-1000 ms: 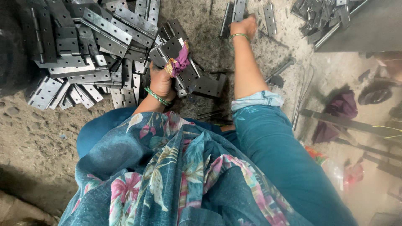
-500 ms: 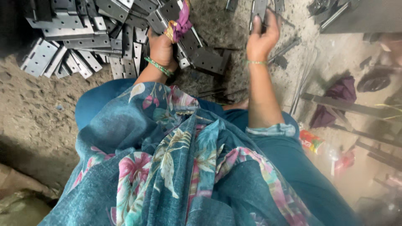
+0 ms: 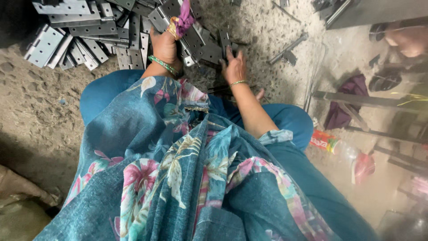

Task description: The person sits on the floor and assembles small metal hardware pieces by inserting cylindrical pins into rectangular brackets using a metal rod as a tool. The person repeatedly picks up brackets and pins, aligns them, and taps the pins into place.

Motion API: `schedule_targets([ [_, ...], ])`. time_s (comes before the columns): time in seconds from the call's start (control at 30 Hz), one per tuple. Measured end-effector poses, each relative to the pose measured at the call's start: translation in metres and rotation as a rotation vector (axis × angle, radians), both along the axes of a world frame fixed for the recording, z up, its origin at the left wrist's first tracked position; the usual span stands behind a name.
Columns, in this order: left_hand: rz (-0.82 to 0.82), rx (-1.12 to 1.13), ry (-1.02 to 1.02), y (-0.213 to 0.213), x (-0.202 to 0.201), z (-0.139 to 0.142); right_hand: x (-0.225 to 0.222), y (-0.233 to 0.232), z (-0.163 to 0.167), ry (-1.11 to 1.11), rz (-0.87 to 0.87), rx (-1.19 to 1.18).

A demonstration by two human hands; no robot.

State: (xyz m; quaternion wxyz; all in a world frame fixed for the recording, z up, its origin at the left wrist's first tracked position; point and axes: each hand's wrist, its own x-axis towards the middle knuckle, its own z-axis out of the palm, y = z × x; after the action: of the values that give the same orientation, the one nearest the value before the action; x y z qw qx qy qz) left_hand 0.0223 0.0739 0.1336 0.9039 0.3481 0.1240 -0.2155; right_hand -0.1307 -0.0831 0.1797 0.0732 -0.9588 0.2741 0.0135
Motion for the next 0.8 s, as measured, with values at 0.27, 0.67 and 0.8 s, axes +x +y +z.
schedule_targets([
  [0.27,0.008,0.151,0.046,0.003,0.010,0.010,0.023,0.006,0.037,0.001,-0.026,0.084],
  [0.67,0.057,0.066,0.051,0.012,0.006,0.027,0.051,-0.024,0.047,-0.233,-0.439,0.849],
  [0.8,0.067,0.032,0.110,0.012,0.007,0.032,0.009,-0.030,0.039,-0.678,-0.496,1.221],
])
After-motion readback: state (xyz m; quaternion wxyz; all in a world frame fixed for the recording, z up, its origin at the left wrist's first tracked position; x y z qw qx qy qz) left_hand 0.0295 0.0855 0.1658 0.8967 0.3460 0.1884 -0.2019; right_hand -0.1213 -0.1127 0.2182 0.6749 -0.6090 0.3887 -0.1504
